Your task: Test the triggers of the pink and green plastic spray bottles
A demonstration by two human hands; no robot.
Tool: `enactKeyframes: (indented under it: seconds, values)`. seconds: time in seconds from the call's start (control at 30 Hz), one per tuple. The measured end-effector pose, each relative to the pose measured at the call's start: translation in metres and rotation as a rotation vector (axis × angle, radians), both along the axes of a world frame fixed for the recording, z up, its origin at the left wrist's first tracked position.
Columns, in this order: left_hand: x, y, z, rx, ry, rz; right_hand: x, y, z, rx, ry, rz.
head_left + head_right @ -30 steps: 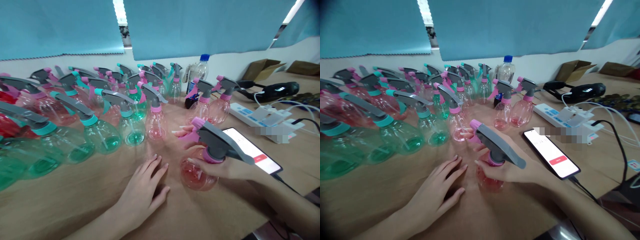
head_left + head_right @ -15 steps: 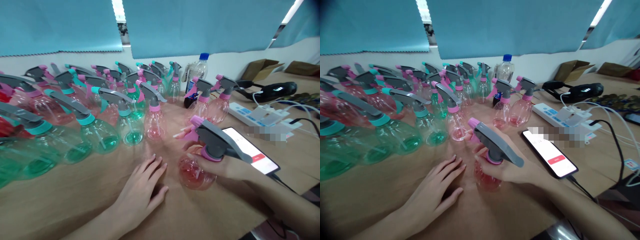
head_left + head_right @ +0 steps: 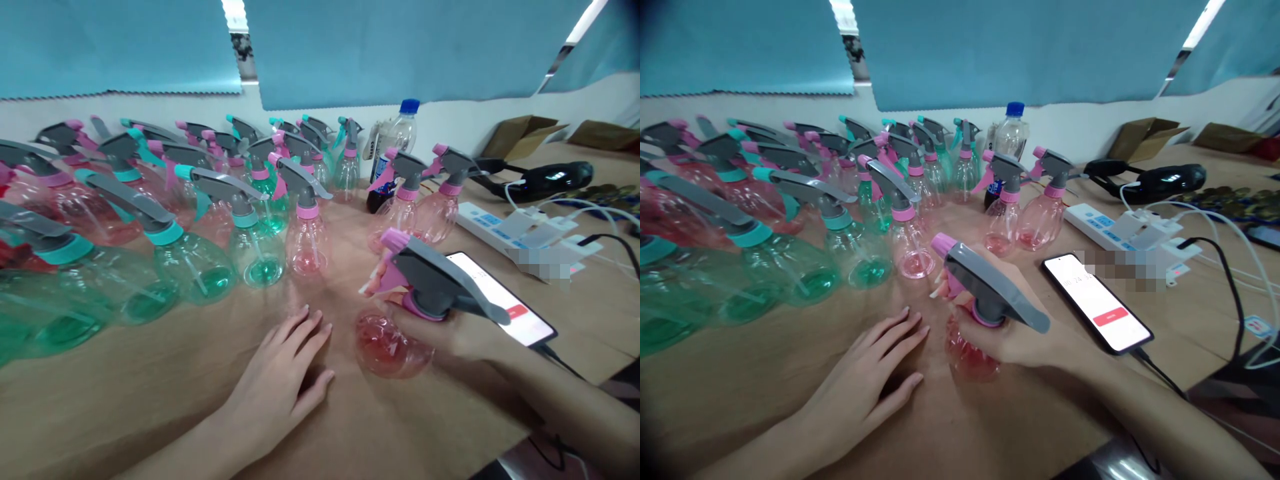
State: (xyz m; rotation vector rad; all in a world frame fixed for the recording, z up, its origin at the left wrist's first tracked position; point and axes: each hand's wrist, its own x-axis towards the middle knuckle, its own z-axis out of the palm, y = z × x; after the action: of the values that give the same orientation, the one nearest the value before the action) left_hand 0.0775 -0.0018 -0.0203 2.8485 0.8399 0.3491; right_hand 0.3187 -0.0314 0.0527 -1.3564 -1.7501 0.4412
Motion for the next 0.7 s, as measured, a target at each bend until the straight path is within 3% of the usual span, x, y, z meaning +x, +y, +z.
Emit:
enactKeyframes:
  seconds: [0.2, 0.37, 0.7]
  values:
    - [0.0, 0.0, -0.001, 0.01, 0.001, -0.002, -0.002, 0.004, -0.002, -0.073, 0.085, 0.177]
    - [0.002, 0.0, 0.005, 0.013, 0.019, -0.003, -0.002, 0.003, -0.006, -0.041, 0.067, 0.113]
    - [0.005, 0.001, 0.006, 0.001, 0.028, 0.004, 0.004, 0.002, -0.012, -0.144, 0.129, 0.08]
